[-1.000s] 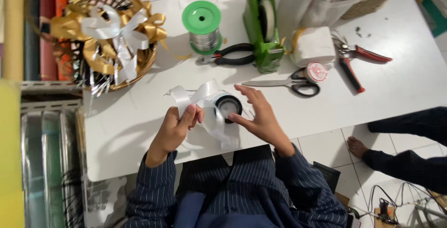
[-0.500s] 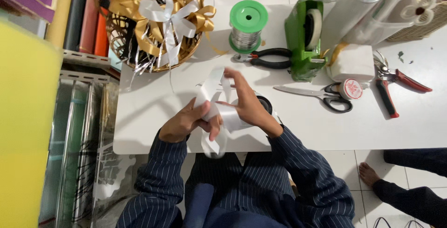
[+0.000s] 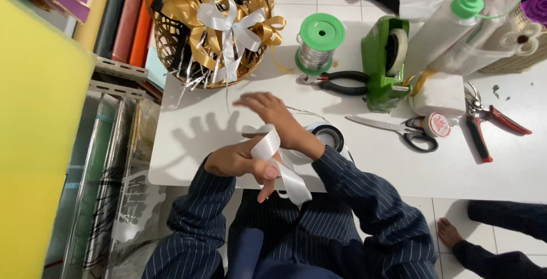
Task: The person ties a white ribbon into a bow using black tape to secure the center. They then place the finished bow into a basket containing other ribbons and repeat the process with another white ribbon.
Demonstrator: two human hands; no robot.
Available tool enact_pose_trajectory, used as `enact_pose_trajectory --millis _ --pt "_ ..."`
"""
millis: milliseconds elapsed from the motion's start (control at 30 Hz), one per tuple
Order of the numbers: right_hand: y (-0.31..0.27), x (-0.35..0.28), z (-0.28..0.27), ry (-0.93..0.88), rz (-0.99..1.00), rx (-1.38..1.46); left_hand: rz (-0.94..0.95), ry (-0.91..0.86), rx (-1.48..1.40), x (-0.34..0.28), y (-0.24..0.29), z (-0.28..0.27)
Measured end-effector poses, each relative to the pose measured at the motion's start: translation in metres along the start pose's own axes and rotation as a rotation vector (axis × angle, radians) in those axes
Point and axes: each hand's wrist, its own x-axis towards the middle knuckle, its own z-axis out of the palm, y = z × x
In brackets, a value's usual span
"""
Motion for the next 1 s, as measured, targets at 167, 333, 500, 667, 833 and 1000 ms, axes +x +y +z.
enact_pose_trajectory --millis 167,333,500,667,833,1000 --pt "0.08 -0.017 0.04 -0.08 -0.042 0.406 -0.053 0.034 -0.044 -0.025 -0.002 0.005" --pt "0.094 -0.041 -0.057 0.232 0.084 0.837 -0.114 0.43 0.201 -0.05 0.029 -0.005" --pt "0.052 -0.081 -0.157 0.459 0.462 0.99 -0.364 0.817 0.636 -0.097 0.012 -0.042" --pt "0.028 -0.098 -0.181 0.459 0.631 0.937 -0.93 1.049 1.078 -0.095 0.001 -0.064" --pt "0.023 -0.103 -0.173 0.399 0.653 0.97 -0.559 1.158 1.368 -0.025 0.001 0.001" --pt "0.0 -0.095 -0.171 0.319 0.519 1.108 0.132 0.658 0.983 0.065 -0.029 0.039"
